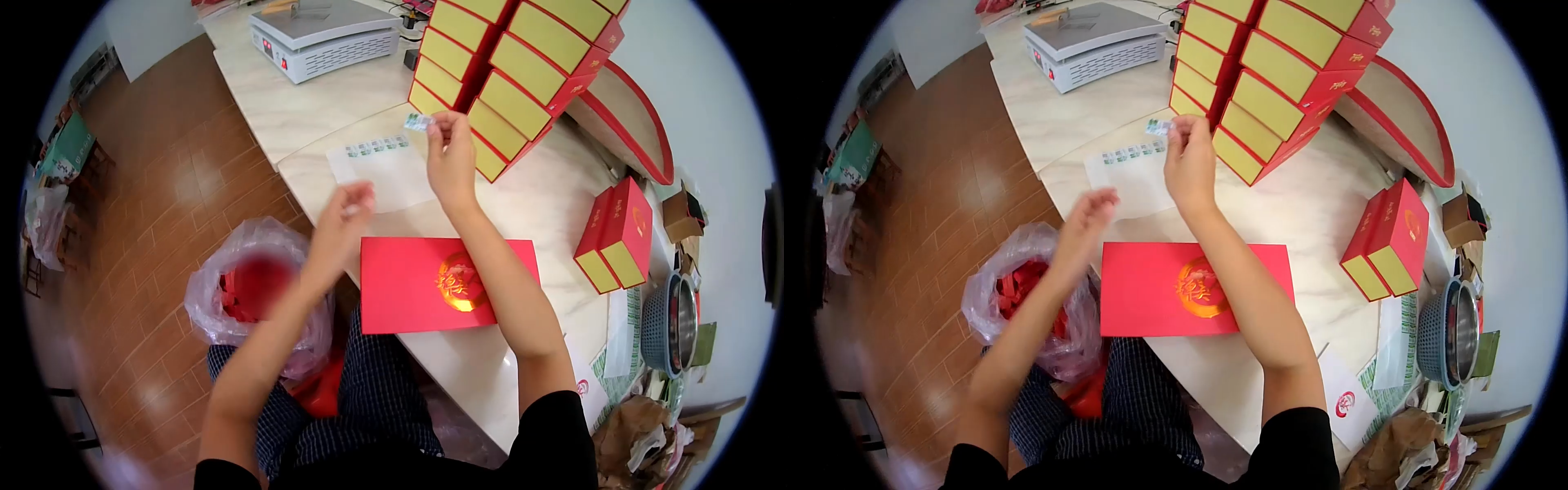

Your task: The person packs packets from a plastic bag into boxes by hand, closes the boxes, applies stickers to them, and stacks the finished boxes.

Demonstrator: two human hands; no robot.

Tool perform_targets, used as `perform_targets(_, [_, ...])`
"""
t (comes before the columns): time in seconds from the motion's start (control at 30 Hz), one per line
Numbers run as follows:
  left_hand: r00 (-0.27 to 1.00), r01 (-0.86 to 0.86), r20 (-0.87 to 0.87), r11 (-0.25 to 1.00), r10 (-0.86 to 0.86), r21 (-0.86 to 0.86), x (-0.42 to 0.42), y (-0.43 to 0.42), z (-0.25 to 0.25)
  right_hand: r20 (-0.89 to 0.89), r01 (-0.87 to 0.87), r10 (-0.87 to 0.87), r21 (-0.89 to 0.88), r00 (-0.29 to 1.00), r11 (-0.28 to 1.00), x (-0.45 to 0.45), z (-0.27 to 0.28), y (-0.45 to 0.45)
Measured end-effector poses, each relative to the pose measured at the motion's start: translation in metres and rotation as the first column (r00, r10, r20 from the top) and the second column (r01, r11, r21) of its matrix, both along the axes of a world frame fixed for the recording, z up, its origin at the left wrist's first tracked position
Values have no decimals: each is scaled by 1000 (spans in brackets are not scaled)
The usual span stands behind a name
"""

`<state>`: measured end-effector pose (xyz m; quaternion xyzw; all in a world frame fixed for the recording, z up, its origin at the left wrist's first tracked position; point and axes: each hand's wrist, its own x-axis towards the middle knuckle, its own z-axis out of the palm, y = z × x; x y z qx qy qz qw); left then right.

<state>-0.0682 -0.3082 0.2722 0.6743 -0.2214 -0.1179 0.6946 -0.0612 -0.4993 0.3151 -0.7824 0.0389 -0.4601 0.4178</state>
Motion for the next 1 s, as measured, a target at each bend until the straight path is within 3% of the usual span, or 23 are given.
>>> perform_targets(0.1, [990, 97, -108, 995, -96, 8, -46, 6, -14, -14, -37, 37, 48, 999, 998, -7, 7, -2])
perform_targets(0.17, [941, 105, -311, 989, -134, -108, -62, 15, -8, -61, -68, 77, 133, 995, 989, -25, 19, 6])
perform_targets(0.2, [933, 105, -331, 988, -137, -114, -69, 19, -7, -83, -63, 75, 131, 994, 989, -41, 23, 12])
perform_targets(0.33, [941, 101, -309, 985, -141, -141, -99, 30, -7, -280, -326, 431, 352, 857, 877, -117, 25, 50])
perform_targets(0.4, [952, 84, -281, 986, -123, -145, -111, 34, -8, -405, -325, 481, 396, 777, 859, -147, 11, 67])
perform_targets(0.53, [855, 45, -488, 963, -174, -265, -119, 35, -16, -451, -324, 463, 352, 763, 878, -174, 2, 83])
perform_targets(0.6, [845, 67, -496, 960, -200, -273, -117, 38, -21, -554, -351, 388, 176, 737, 920, -178, 0, 83])
perform_targets(1.0, [835, 121, -488, 949, -255, -290, -114, 43, -23, -553, -253, 362, 266, 750, 930, -181, -1, 89])
